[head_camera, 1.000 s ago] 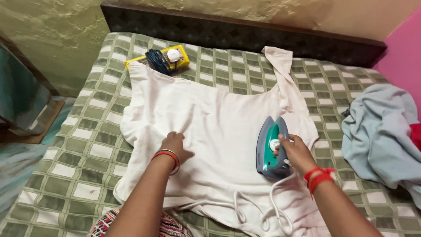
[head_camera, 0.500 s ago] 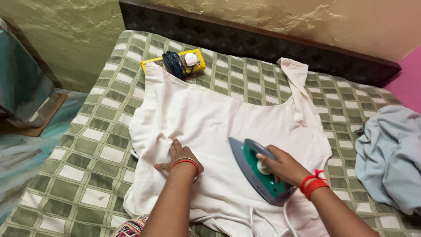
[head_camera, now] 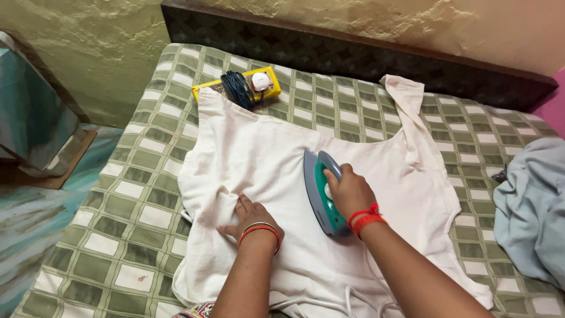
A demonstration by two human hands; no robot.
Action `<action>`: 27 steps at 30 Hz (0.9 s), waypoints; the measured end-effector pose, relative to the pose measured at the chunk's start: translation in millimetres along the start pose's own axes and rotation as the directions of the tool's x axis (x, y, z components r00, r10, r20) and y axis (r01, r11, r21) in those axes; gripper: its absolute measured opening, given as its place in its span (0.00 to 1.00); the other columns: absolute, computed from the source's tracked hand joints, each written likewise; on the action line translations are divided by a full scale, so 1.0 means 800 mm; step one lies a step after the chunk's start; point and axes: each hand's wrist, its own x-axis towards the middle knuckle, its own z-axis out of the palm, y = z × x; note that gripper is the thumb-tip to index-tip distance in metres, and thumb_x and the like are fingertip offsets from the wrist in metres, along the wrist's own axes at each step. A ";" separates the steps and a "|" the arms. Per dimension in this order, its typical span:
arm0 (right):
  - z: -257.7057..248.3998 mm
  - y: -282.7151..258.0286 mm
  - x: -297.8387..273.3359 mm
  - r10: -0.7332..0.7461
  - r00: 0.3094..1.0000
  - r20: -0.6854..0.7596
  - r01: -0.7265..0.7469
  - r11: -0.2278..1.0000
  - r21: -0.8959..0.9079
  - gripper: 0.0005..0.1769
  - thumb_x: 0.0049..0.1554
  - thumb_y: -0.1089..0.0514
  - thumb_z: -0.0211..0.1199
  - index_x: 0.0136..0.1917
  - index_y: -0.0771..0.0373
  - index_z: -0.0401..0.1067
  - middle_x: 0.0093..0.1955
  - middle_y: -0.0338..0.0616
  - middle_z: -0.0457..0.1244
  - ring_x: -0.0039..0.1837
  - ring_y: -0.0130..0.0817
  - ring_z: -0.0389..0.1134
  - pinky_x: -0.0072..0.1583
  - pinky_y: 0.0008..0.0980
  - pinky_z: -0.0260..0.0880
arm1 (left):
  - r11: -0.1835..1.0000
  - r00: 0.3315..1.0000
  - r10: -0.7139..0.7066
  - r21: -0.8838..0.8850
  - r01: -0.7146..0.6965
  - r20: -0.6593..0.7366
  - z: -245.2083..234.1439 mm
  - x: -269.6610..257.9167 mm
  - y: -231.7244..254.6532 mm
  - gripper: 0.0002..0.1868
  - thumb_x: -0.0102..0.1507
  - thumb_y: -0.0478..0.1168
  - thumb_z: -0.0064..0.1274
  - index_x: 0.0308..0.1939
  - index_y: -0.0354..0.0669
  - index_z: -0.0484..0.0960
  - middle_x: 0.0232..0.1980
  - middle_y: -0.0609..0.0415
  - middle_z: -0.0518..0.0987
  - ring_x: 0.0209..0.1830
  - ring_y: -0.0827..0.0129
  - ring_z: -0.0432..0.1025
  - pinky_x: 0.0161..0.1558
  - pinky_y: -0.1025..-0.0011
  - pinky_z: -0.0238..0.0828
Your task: The person irons a white sleeveless top laid out on a bed. They use a green electric iron to smooth the fabric, moving it back and forth across the garment while holding it flat with their other hand.
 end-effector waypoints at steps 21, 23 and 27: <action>-0.022 0.038 -0.046 0.058 0.831 0.553 -0.339 0.842 0.420 0.25 0.62 0.46 0.56 0.39 0.72 0.72 0.29 0.49 0.66 0.29 0.38 0.70 0.35 0.39 0.74 | 0.992 0.988 0.050 0.124 -0.032 -0.149 0.018 0.015 -0.004 0.50 0.61 0.52 0.58 0.80 0.44 0.48 0.86 0.45 0.34 0.85 0.58 0.33 0.72 0.28 0.40; -0.027 0.045 -0.071 0.096 0.821 0.563 -0.370 0.840 0.396 0.24 0.61 0.46 0.56 0.39 0.71 0.72 0.30 0.47 0.66 0.29 0.36 0.70 0.35 0.38 0.74 | 0.987 0.988 0.050 0.158 -0.026 -0.148 0.019 0.008 -0.002 0.52 0.60 0.53 0.60 0.80 0.44 0.46 0.86 0.45 0.34 0.85 0.59 0.33 0.72 0.29 0.40; -0.047 0.054 -0.123 0.112 0.801 0.588 -0.382 0.852 0.358 0.25 0.62 0.46 0.56 0.38 0.72 0.72 0.30 0.47 0.66 0.28 0.35 0.69 0.34 0.36 0.72 | 0.982 0.993 0.051 0.187 -0.029 -0.111 0.019 -0.008 -0.003 0.58 0.59 0.59 0.63 0.82 0.45 0.43 0.86 0.48 0.32 0.86 0.61 0.31 0.74 0.33 0.38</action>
